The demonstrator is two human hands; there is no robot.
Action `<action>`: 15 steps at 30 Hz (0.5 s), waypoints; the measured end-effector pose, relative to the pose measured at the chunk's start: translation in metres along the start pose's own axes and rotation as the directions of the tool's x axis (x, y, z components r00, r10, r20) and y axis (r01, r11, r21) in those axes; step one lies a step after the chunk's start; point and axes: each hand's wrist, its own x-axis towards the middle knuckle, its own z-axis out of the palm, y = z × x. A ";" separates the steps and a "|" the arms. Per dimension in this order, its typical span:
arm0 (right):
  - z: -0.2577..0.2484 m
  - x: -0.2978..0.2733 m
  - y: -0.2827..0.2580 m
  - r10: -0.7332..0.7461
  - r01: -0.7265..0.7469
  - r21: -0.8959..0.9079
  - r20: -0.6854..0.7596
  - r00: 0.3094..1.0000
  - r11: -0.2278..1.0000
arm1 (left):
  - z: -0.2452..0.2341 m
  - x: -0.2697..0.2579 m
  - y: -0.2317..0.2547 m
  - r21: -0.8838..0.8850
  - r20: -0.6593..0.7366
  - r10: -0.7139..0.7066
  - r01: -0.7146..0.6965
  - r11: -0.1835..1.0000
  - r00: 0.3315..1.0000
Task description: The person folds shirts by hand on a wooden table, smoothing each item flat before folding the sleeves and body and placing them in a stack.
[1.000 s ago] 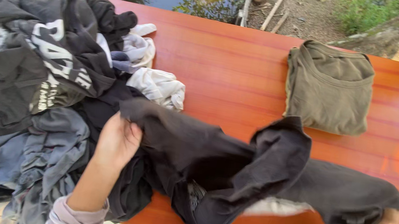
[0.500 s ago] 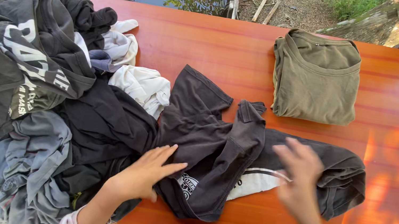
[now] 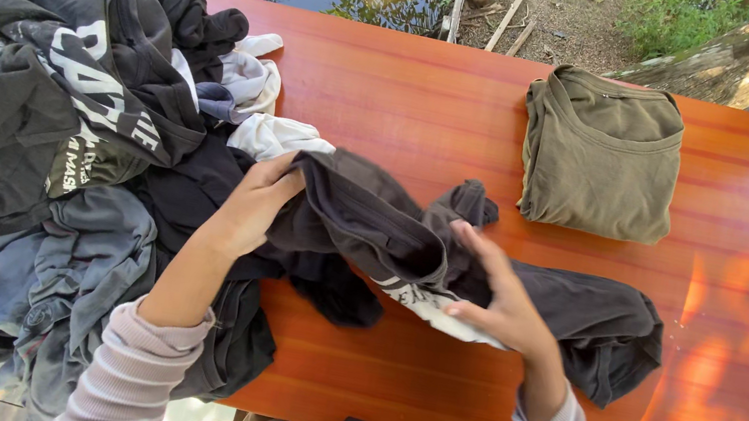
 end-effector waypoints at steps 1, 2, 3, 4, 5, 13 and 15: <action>0.003 0.002 0.002 0.095 -0.093 -0.040 0.053 0.994 0.995 | 0.006 0.005 -0.002 -0.261 0.018 -0.084 0.086 0.961 0.996; 0.007 0.007 0.009 0.189 -0.180 -0.085 0.105 0.976 0.980 | 0.010 0.009 0.000 -0.282 0.030 -0.114 0.118 0.952 0.993; 0.010 0.010 0.018 0.282 -0.263 -0.134 0.153 0.947 0.955 | 0.011 0.012 0.004 -0.302 0.042 -0.143 0.149 0.942 0.989; 0.008 0.009 0.027 0.252 -0.241 -0.134 0.070 0.965 0.961 | 0.011 0.013 0.008 -0.322 0.052 -0.176 0.183 0.929 0.983; 0.001 0.004 0.035 0.220 -0.220 -0.136 -0.014 0.975 0.966 | 0.008 0.016 0.016 -0.360 0.077 -0.140 0.159 0.919 0.987; -0.094 -0.011 0.024 0.186 0.061 0.356 -0.617 0.764 0.933 | -0.030 0.007 0.071 0.355 0.078 0.108 -0.129 0.926 0.991; -0.098 -0.011 0.011 0.163 0.091 0.355 -0.623 0.765 0.930 | -0.024 0.003 0.072 0.575 0.070 0.115 -0.135 0.807 0.991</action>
